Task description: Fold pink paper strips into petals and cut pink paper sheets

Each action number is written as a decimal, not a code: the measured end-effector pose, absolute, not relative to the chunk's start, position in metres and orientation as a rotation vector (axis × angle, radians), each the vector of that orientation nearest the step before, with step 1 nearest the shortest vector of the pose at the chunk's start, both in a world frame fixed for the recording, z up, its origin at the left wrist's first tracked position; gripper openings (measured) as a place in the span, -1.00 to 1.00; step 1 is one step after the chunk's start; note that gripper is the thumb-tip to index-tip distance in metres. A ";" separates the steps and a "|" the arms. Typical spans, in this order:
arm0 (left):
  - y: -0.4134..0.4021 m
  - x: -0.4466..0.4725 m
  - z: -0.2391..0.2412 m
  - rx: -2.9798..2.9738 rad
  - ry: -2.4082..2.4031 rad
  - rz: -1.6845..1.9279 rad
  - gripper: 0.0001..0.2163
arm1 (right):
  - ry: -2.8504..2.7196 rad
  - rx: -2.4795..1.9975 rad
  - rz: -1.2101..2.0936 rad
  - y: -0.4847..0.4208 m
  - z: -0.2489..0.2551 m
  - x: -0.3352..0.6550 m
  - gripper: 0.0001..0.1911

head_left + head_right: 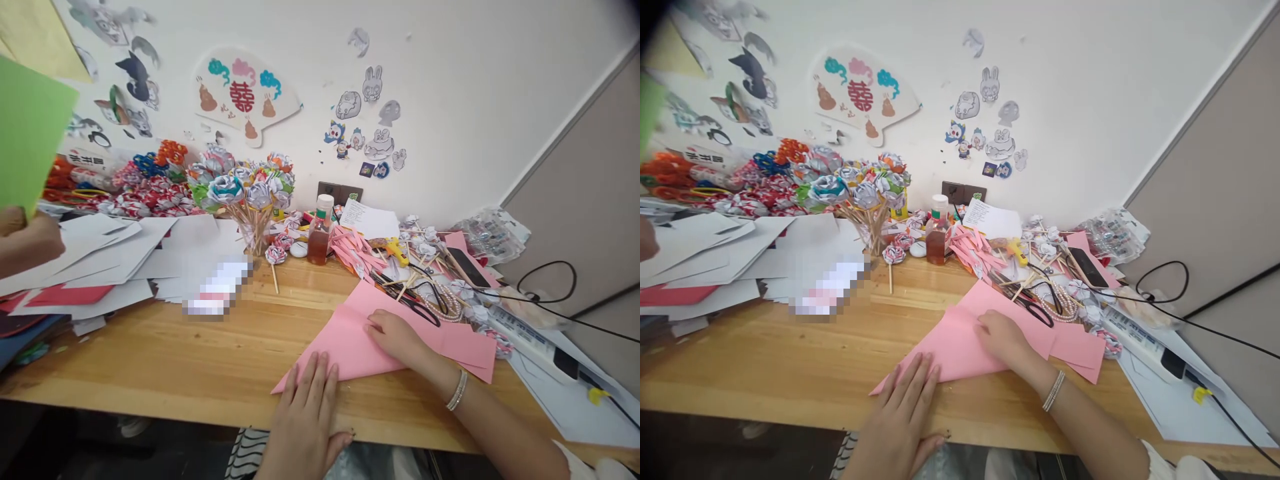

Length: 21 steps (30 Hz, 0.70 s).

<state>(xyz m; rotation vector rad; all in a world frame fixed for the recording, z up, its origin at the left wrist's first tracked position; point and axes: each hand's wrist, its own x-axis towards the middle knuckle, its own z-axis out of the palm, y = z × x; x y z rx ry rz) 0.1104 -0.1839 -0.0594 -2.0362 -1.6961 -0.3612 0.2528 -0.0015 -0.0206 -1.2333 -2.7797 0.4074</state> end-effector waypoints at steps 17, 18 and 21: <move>-0.197 0.107 -0.072 -2.041 -1.857 -0.284 -0.38 | -2.702 -1.291 0.394 -0.004 -0.024 0.253 -0.77; -0.197 0.107 -0.073 -2.041 -1.866 -0.292 -0.39 | -2.704 -1.295 0.397 -0.004 -0.024 0.253 -0.76; -0.196 0.109 -0.073 -2.027 -1.908 -0.321 -0.42 | -2.697 -1.325 0.399 -0.005 -0.026 0.254 -0.77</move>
